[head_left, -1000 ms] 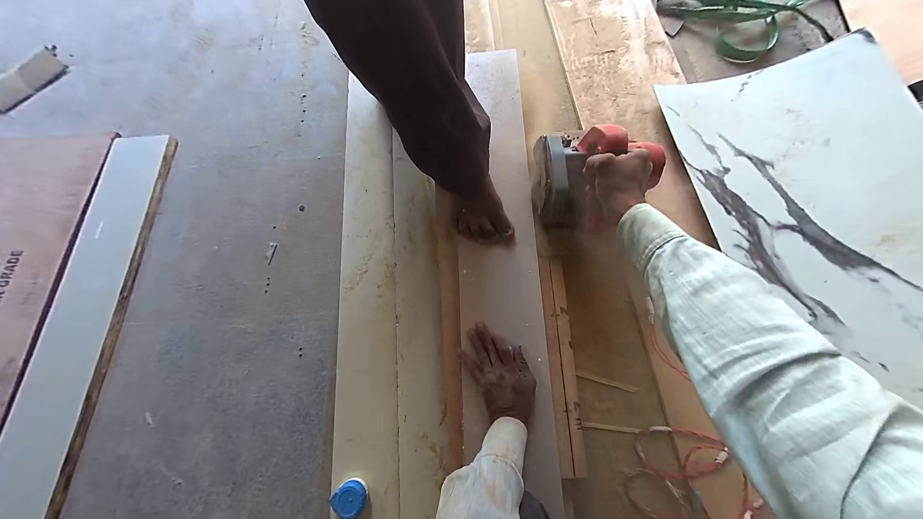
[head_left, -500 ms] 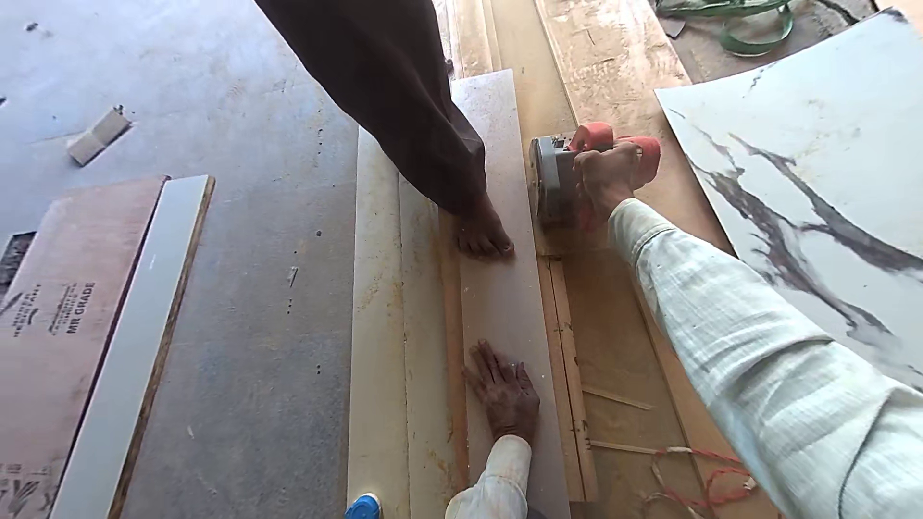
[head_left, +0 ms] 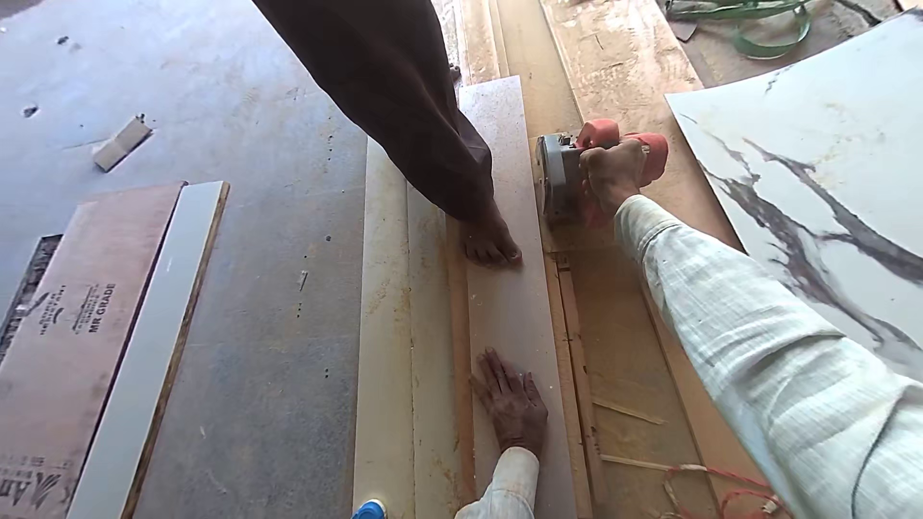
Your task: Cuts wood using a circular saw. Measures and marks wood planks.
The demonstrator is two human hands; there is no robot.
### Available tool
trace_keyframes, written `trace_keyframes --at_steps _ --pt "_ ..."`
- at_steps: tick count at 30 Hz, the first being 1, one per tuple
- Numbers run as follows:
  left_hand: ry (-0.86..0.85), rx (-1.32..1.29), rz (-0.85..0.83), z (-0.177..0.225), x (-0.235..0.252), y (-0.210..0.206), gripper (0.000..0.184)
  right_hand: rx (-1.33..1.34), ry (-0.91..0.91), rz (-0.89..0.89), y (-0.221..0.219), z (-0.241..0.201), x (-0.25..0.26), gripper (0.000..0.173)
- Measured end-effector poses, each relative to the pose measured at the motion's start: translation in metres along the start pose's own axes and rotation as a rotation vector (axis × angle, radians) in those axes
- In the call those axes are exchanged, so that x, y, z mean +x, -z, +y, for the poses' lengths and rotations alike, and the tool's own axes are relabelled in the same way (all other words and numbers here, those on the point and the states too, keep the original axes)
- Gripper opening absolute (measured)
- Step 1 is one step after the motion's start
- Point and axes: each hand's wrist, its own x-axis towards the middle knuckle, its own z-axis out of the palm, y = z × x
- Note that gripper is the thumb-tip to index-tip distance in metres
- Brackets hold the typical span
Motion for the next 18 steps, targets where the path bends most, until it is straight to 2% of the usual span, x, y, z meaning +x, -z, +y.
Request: trace_keyframes --at_steps 3,6,8,10,11,13,15,17,18 --pt "-0.002 -0.002 0.049 -0.003 0.001 -0.002 0.057 0.049 0.018 -0.025 -0.002 -0.004 0.01 0.028" --pt "0.003 -0.007 0.078 -0.002 0.0 -0.003 0.057 0.224 0.011 -0.053 0.008 0.008 0.008 0.029" --pt "0.017 -0.012 0.067 -0.003 0.001 -0.002 0.057 0.456 -0.036 -0.067 0.024 0.022 -0.003 0.02" --pt "0.014 -0.018 0.07 -0.004 -0.001 -0.002 0.057 0.793 -0.108 -0.077 0.047 0.042 -0.017 0.008" --pt "0.012 -0.018 0.075 -0.003 -0.002 -0.004 0.057 0.957 -0.111 -0.082 0.063 0.052 -0.023 0.008" --pt "0.013 -0.015 0.082 -0.003 -0.004 -0.006 0.058 1.278 -0.045 -0.062 0.087 0.08 -0.032 0.023" --pt "0.005 -0.003 0.113 -0.004 -0.003 -0.008 0.058 1.555 0.0 0.044 0.1 0.109 -0.041 0.036" --pt "0.001 0.006 0.118 -0.004 -0.005 -0.008 0.058 1.725 -0.065 0.168 0.105 0.136 -0.051 0.043" --pt "0.003 0.006 0.112 -0.004 -0.005 -0.008 0.058 1.775 -0.158 0.224 0.106 0.146 -0.056 0.04"
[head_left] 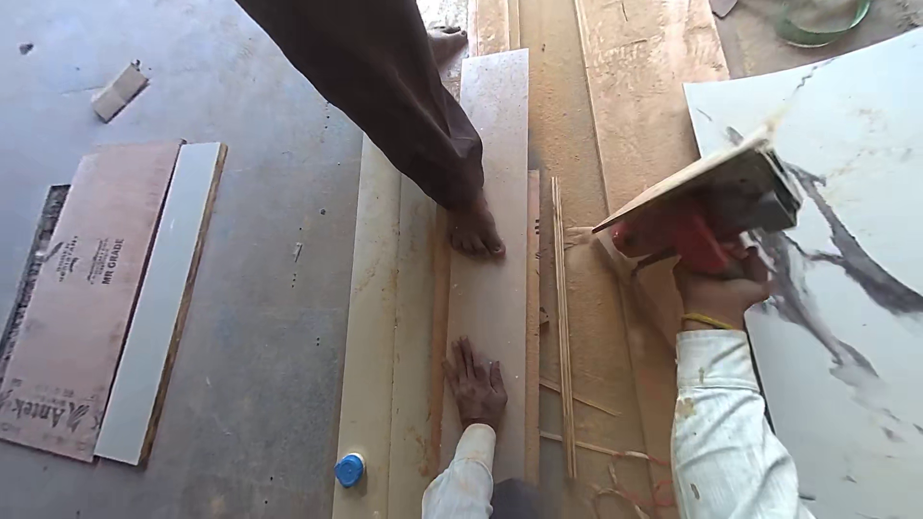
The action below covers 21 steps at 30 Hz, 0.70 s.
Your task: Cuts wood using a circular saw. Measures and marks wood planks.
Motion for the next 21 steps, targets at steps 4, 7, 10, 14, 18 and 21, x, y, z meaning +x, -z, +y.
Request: trace_keyframes --at_steps 4,7,10,14,18,21 --pt "0.019 -0.037 -0.085 0.001 0.002 0.004 0.059 -0.224 -0.045 0.306 0.03 -0.011 -0.016 0.029" --pt "0.005 -0.04 -0.12 -0.01 -0.014 -0.002 0.062 -0.256 -0.131 0.352 0.05 -0.016 -0.027 0.032" --pt "-0.004 -0.051 -0.107 -0.012 -0.007 -0.005 0.061 -0.015 -0.258 0.346 0.06 -0.014 -0.026 0.036" --pt "0.027 -0.065 -0.204 -0.008 -0.005 0.008 0.062 -0.318 -0.28 0.21 0.068 -0.018 -0.06 0.052" --pt "0.065 -0.063 -0.265 -0.007 0.005 0.007 0.067 -0.885 -0.262 -0.022 0.082 -0.037 -0.133 0.045" --pt "-0.068 -0.144 -0.221 -0.01 -0.001 0.011 0.069 -1.416 -0.27 -0.312 0.122 -0.045 -0.201 0.035"
